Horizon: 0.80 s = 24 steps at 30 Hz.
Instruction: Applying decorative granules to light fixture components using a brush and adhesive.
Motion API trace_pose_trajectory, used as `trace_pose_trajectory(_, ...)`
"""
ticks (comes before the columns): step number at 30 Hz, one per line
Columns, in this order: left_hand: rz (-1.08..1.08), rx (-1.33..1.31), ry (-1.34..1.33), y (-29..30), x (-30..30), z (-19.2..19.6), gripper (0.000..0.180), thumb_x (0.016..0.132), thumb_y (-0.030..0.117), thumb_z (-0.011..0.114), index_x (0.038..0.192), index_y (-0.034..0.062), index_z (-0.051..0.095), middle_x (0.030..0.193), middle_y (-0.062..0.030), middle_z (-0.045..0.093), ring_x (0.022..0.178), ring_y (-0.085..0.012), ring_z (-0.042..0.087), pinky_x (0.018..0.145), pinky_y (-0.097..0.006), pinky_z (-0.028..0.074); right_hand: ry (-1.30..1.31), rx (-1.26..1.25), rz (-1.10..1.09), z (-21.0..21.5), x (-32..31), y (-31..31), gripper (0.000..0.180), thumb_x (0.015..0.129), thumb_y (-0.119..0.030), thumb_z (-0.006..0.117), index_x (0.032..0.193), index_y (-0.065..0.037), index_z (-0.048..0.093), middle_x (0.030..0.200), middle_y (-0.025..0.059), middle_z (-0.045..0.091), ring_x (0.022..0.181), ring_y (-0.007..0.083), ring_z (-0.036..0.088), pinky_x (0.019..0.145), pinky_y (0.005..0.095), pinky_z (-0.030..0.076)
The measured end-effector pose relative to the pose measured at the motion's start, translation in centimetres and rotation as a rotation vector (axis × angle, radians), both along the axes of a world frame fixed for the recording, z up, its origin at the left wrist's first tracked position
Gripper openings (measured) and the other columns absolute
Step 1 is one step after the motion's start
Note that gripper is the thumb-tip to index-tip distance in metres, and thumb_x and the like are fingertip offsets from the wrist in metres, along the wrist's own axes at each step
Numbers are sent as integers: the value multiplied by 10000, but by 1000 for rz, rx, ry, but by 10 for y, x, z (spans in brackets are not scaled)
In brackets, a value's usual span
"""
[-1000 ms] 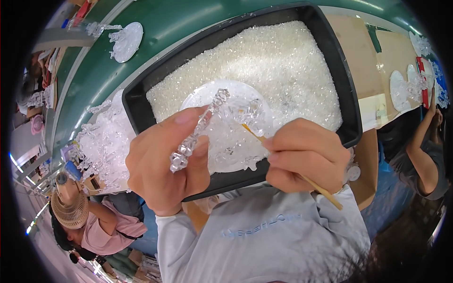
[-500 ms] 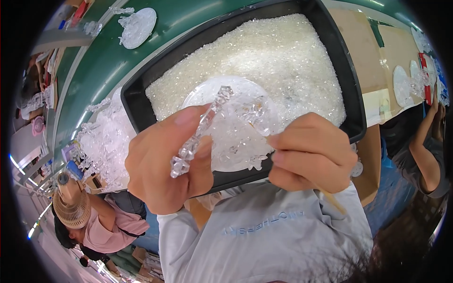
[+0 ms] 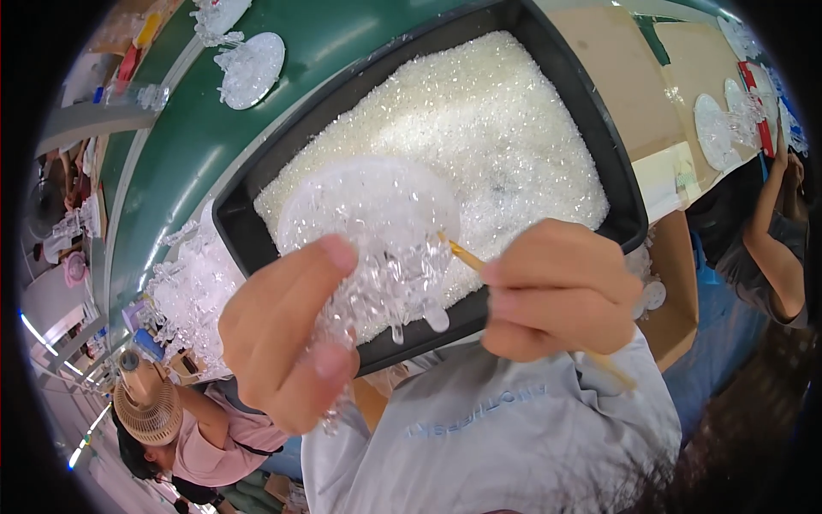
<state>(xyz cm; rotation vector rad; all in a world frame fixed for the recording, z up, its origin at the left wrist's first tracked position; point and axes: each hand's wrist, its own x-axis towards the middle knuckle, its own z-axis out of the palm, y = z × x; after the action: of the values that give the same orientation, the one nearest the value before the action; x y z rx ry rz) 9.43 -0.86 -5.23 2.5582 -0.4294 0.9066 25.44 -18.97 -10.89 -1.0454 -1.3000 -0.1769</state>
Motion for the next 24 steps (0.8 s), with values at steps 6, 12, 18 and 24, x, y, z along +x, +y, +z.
trace_pose_trajectory(6, 67, -59, 185, -20, -2, 20, 345, 811, 231, 543, 1138, 135, 484, 879, -282, 681, 680, -373, 686, 569, -428, 591, 321, 115, 96, -7, 5, -19, 221, 649, 56, 691, 854, 16, 620, 841, 190, 665, 516, 196, 594, 464, 280, 504)
trace_pose_trajectory(12, 66, -25, 103, -28, -5, 18, 267, 816, 276, 559, 1077, 324, 533, 879, -204, 711, 721, -312, 705, 626, -359, 576, 328, -79, 244, 4, 7, -15, 247, 654, 56, 685, 870, -23, 594, 893, 161, 665, 540, 184, 628, 508, 260, 536)
trace_pose_trajectory(18, -78, 108, 4, -24, -2, 5, 253, 833, 205, 558, 1058, 320, 538, 881, -129, 726, 732, -252, 711, 577, -252, 451, 291, -89, 282, 1, 12, -11, 256, 627, 56, 714, 851, -10, 609, 864, 156, 668, 533, 190, 634, 496, 266, 540)
trace_pose_trajectory(24, -71, 110, 20, -26, -2, 6, 261, 837, 175, 552, 1051, 324, 546, 867, -115, 726, 733, -235, 710, 546, -246, 404, 321, -19, 257, 0, 10, -11, 206, 631, 39, 728, 792, -6, 608, 790, 164, 660, 536, 197, 635, 464, 273, 534)
